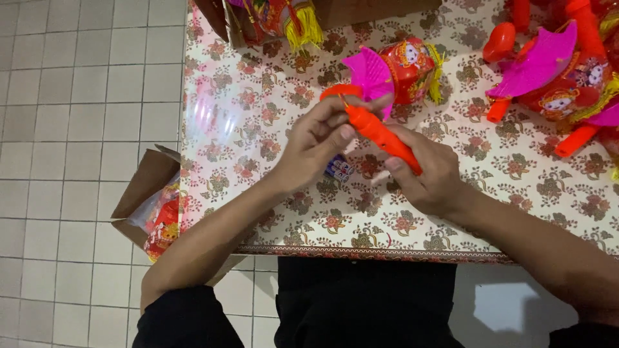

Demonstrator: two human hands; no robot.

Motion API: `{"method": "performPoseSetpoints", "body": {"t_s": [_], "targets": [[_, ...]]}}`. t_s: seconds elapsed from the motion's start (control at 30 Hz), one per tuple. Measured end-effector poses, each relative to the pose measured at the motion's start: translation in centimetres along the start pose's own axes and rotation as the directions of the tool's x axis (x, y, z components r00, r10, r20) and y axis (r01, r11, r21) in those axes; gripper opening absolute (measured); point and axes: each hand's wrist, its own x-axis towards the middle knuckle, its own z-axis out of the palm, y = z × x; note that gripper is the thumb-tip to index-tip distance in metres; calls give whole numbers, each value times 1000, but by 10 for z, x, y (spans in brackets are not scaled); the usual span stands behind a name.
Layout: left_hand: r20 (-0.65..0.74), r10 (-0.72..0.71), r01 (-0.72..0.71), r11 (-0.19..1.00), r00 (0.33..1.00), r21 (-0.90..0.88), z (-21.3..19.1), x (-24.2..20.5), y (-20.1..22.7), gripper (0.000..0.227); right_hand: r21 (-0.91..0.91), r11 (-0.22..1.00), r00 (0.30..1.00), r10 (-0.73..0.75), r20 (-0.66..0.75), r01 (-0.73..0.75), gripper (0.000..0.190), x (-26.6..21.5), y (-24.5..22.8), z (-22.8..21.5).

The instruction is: Assembling small plastic lanterns by gluing handles to the decorative bodies.

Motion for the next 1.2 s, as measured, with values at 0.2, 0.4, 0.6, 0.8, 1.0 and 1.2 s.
{"method": "performPoseSetpoints", "body": {"t_s": [0.2,0.4,0.6,0.8,1.0,1.2], "targets": [[-26,-84,85,996,996,41,12,1,31,34,258,922,951,243,193,-288,43,5,-9,-9],[-92,-57,66,993,994,94,16,5,29,26,312,867,912,314,265,-389,36,29,-47,-14],[-264,-59,134,951,963,278,19,-3,22,23,35,976,970,207,131,-213,37,17,-29,-4],[-376,-11,141,937,926,320,28,2,27,23,-135,991,1000,-1,-18,-2,34,17,-14,-6],[-231,65,92,789,971,608,5,-2,20,30,-60,996,996,68,-56,-72,26,15,-17,-6],[193,306,-292,323,932,900,-11,10,24,59,-10,998,995,70,74,-70,31,9,1,-7]]}}
